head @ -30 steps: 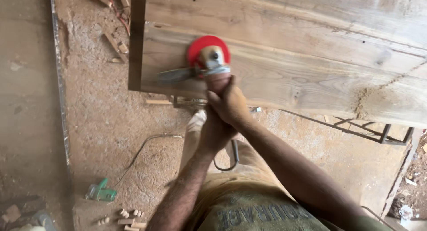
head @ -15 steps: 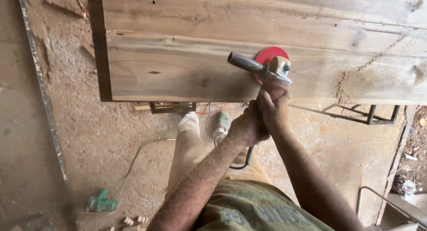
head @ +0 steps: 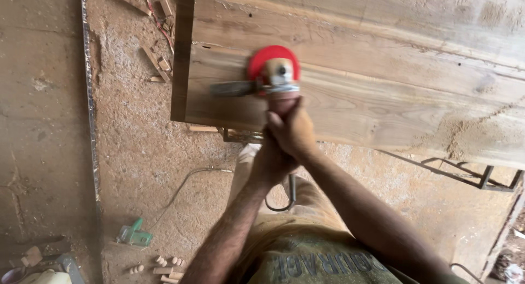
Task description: The person uses an angle grinder with a sanding disc to smooth the surface of a large wooden plank. They change the sanding disc midway through the process and continue sanding the plank.
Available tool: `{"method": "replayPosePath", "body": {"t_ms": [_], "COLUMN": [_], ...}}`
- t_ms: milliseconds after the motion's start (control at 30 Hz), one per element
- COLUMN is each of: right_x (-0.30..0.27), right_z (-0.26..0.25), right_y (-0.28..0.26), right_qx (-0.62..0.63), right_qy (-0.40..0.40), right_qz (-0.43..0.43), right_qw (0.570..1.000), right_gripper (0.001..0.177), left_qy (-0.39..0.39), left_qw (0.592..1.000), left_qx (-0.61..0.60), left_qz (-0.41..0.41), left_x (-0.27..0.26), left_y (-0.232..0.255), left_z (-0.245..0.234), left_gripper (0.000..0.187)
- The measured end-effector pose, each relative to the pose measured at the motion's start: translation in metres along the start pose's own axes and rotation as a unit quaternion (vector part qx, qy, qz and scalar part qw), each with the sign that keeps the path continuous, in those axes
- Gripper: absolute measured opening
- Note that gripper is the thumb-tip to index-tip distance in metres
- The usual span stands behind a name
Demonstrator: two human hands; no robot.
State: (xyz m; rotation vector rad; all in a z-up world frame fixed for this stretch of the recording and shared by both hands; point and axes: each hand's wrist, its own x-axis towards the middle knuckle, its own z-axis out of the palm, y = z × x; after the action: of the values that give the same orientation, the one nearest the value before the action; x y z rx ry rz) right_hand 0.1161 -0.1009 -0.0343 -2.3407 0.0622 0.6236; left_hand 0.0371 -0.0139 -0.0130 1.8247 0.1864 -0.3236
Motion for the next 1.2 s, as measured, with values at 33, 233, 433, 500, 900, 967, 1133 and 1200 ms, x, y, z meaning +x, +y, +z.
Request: {"method": "replayPosePath", "body": {"t_ms": [33, 233, 433, 500, 900, 967, 1133, 1200], "right_x": [0.001, 0.013, 0.025, 0.027, 0.002, -0.006, -0.017, -0.019], "right_z": [0.007, 0.035, 0.032, 0.024, -0.050, -0.060, -0.086, -0.103], "right_y": [-0.013, -0.072, -0.079, -0.072, 0.025, 0.050, 0.110, 0.130], "right_qx": [0.001, 0.011, -0.001, 0.013, 0.046, 0.075, 0.231, 0.151], "right_qy": [-0.037, -0.140, -0.091, -0.064, 0.059, 0.080, 0.095, 0.144], "right_qz": [0.003, -0.040, -0.079, -0.058, 0.067, 0.061, 0.031, -0.120], "right_qw": [0.999, 0.989, 0.993, 0.996, 0.995, 0.992, 0.968, 0.971], "right_gripper": [0.068, 0.067, 0.067, 0.066, 0.067, 0.068, 0.055, 0.036], "left_qy": [0.012, 0.051, 0.048, 0.029, 0.010, 0.019, -0.143, -0.205], "left_qw": [1.000, 0.992, 0.990, 0.994, 1.000, 0.999, 0.986, 0.970], "left_qx": [-0.013, -0.098, -0.122, -0.101, -0.005, -0.021, 0.077, 0.131], "left_qz": [0.008, -0.065, -0.052, -0.029, 0.011, 0.029, 0.024, 0.017], "left_x": [-0.002, -0.003, 0.012, 0.018, 0.021, 0.018, 0.036, 0.042], "left_y": [-0.001, -0.005, -0.013, -0.017, 0.006, 0.010, 0.028, 0.041], "left_z": [-0.009, -0.055, -0.054, -0.046, 0.045, 0.060, 0.093, 0.105], "left_gripper": [0.084, 0.075, 0.069, 0.068, 0.094, 0.087, 0.076, 0.077]}}
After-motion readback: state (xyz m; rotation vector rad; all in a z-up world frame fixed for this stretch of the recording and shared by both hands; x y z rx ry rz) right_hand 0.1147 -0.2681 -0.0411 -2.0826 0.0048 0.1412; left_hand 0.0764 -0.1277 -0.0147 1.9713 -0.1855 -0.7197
